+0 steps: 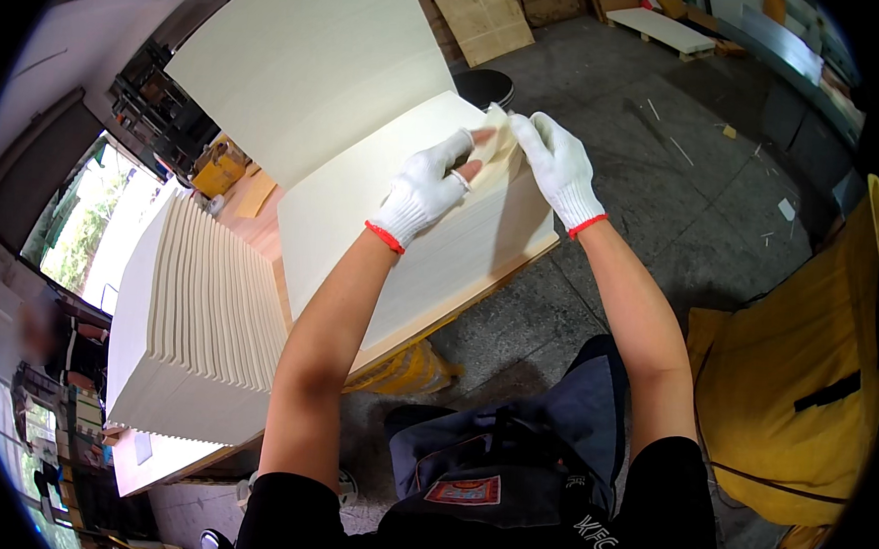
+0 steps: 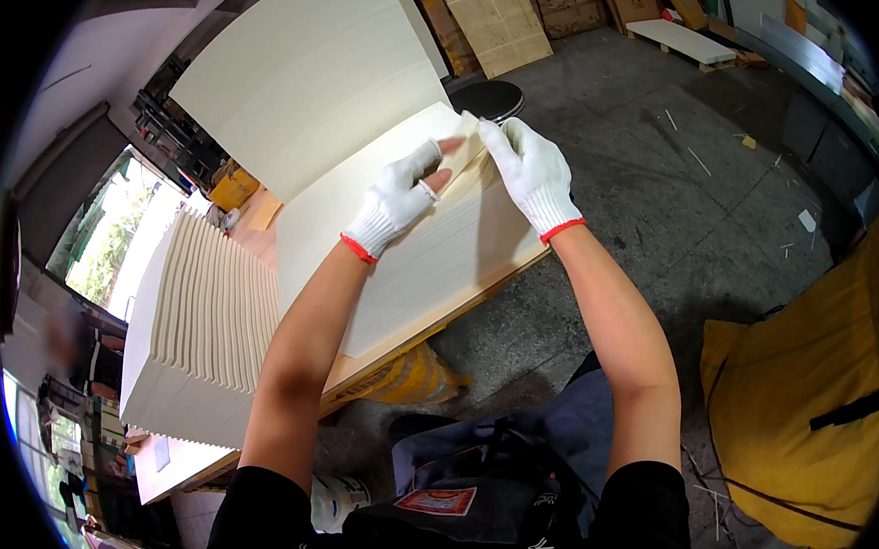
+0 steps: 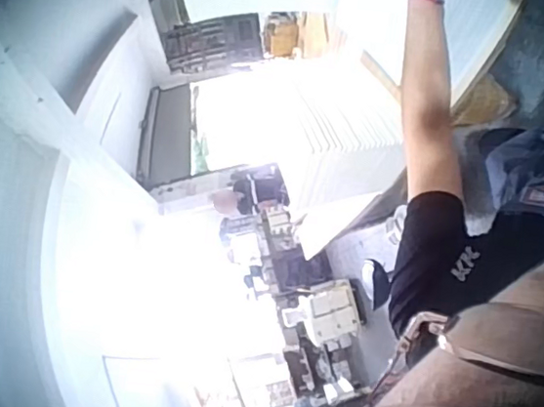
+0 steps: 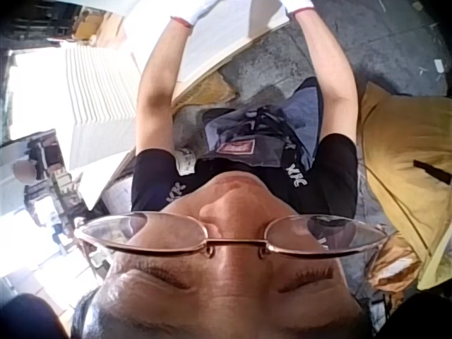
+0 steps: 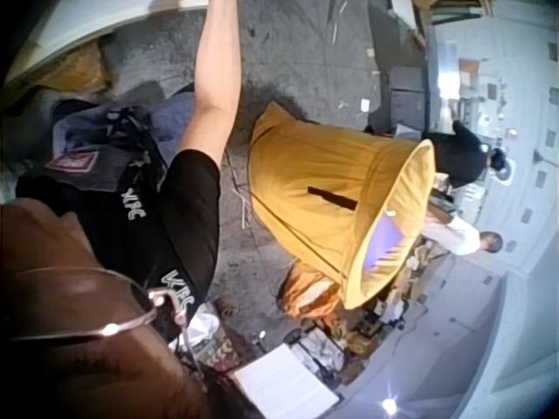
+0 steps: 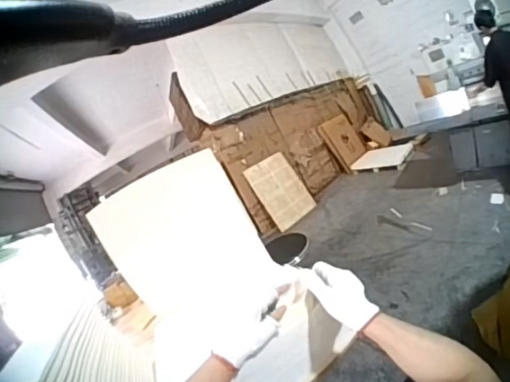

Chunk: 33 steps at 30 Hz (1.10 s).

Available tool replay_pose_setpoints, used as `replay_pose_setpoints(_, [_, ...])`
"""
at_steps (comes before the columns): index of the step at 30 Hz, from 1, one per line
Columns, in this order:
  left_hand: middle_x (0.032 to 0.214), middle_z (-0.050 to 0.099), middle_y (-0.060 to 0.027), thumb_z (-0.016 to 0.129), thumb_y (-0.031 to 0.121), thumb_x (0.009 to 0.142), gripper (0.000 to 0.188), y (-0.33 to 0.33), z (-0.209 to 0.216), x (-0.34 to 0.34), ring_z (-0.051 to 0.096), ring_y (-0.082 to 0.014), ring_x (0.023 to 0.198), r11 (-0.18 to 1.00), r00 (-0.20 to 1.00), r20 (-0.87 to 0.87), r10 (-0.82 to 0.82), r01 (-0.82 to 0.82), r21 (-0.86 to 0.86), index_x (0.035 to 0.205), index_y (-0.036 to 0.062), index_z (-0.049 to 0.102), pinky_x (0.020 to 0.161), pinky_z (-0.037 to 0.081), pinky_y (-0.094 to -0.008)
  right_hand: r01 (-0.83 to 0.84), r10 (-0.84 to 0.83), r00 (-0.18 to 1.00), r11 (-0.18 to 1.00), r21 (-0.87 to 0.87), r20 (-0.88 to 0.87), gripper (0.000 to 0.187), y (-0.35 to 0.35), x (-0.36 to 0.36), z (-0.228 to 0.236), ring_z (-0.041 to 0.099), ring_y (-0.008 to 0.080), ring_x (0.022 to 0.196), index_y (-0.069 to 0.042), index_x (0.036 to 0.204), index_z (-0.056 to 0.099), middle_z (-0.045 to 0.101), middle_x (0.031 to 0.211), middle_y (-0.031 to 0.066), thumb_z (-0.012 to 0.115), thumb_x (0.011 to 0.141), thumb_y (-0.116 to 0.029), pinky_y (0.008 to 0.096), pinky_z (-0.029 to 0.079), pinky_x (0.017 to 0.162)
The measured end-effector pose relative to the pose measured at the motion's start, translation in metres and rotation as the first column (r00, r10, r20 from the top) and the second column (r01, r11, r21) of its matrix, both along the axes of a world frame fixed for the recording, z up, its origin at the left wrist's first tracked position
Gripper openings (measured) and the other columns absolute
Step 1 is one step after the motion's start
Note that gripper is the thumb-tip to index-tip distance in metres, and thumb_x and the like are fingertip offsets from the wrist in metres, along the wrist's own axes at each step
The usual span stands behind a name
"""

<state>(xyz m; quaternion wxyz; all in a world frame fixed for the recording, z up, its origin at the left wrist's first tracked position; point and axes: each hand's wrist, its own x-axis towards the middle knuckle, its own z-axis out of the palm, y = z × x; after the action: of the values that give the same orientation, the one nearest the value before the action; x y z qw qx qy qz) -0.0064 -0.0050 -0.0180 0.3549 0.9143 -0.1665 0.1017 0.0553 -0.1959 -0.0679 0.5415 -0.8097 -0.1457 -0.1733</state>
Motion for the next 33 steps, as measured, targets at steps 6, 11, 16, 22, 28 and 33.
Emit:
replay_pose_setpoints(6, [0.089, 0.066, -0.0094, 0.064, 0.019, 0.097, 0.026, -0.003, 0.005, 0.001, 0.062, -0.0175, 0.080, 0.999, 0.991, -0.128, 0.036, -0.031, 0.042, 0.122, 0.0118, 0.067, 0.077, 0.051, -0.0340, 0.024, -0.025, 0.999, 1.000, 0.013, 0.043, 0.052, 0.000, 0.003, -0.004, 0.065, 0.0415, 0.088, -0.008, 0.097, 0.066, 0.069, 0.090, 0.0194, 0.046, 0.100, -0.055, 0.0461, 0.048, 0.074])
replay_pose_setpoints(11, [0.085, 0.066, -0.0082, 0.072, 0.023, 0.092, 0.030, -0.004, 0.002, 0.001, 0.062, -0.0156, 0.074, 0.997, 0.994, -0.099, 0.049, -0.043, 0.069, 0.120, 0.0117, 0.068, 0.075, 0.051, -0.0341, 0.020, -0.022, 0.998, 0.999, 0.037, 0.060, 0.051, 0.002, 0.004, -0.007, 0.065, 0.0424, 0.089, -0.007, 0.097, 0.066, 0.068, 0.090, 0.0199, 0.046, 0.101, -0.054, 0.0467, 0.048, 0.074])
replay_pose_setpoints(16, [0.084, 0.065, -0.0077, 0.072, 0.024, 0.092, 0.030, -0.005, 0.007, -0.002, 0.062, -0.0150, 0.074, 0.997, 0.988, -0.141, 0.064, -0.057, 0.053, 0.120, 0.0130, 0.068, 0.075, 0.051, -0.0337, 0.020, -0.021, 0.999, 0.999, 0.031, 0.045, 0.052, 0.000, 0.001, -0.004, 0.065, 0.0414, 0.086, -0.007, 0.095, 0.066, 0.068, 0.088, 0.0197, 0.046, 0.100, -0.055, 0.0456, 0.048, 0.073])
replay_pose_setpoints(22, [0.087, 0.064, -0.0069, 0.060, 0.019, 0.099, 0.028, -0.003, 0.001, 0.000, 0.058, -0.0130, 0.075, 1.000, 0.999, -0.037, 0.026, -0.025, 0.008, 0.124, 0.0106, 0.066, 0.074, 0.049, -0.0308, 0.011, -0.012, 1.000, 0.999, 0.035, 0.018, 0.053, 0.001, -0.002, 0.000, 0.066, 0.0395, 0.083, -0.005, 0.092, 0.065, 0.067, 0.085, 0.0198, 0.047, 0.100, -0.055, 0.0443, 0.048, 0.073])
replay_pose_setpoints(28, [0.089, 0.066, -0.0059, 0.065, 0.020, 0.097, 0.029, -0.001, -0.001, 0.005, 0.059, -0.0125, 0.080, 0.993, 0.997, -0.066, 0.038, -0.030, 0.114, 0.124, 0.0087, 0.065, 0.077, 0.050, -0.0310, 0.039, -0.042, 0.998, 0.998, 0.044, 0.052, 0.051, 0.002, 0.002, -0.004, 0.065, 0.0403, 0.084, -0.005, 0.092, 0.065, 0.067, 0.086, 0.0199, 0.048, 0.100, -0.053, 0.0452, 0.048, 0.073])
replay_pose_setpoints(33, [0.090, 0.067, -0.0050, 0.075, 0.022, 0.091, 0.032, -0.002, 0.000, 0.004, 0.060, -0.0116, 0.084, 0.995, 0.993, -0.099, 0.062, -0.053, 0.088, 0.118, 0.0078, 0.067, 0.079, 0.050, -0.0301, 0.032, -0.036, 0.997, 0.998, 0.054, 0.066, 0.050, 0.003, 0.002, -0.005, 0.065, 0.0407, 0.085, -0.006, 0.094, 0.065, 0.067, 0.086, 0.0196, 0.048, 0.100, -0.053, 0.0456, 0.048, 0.073])
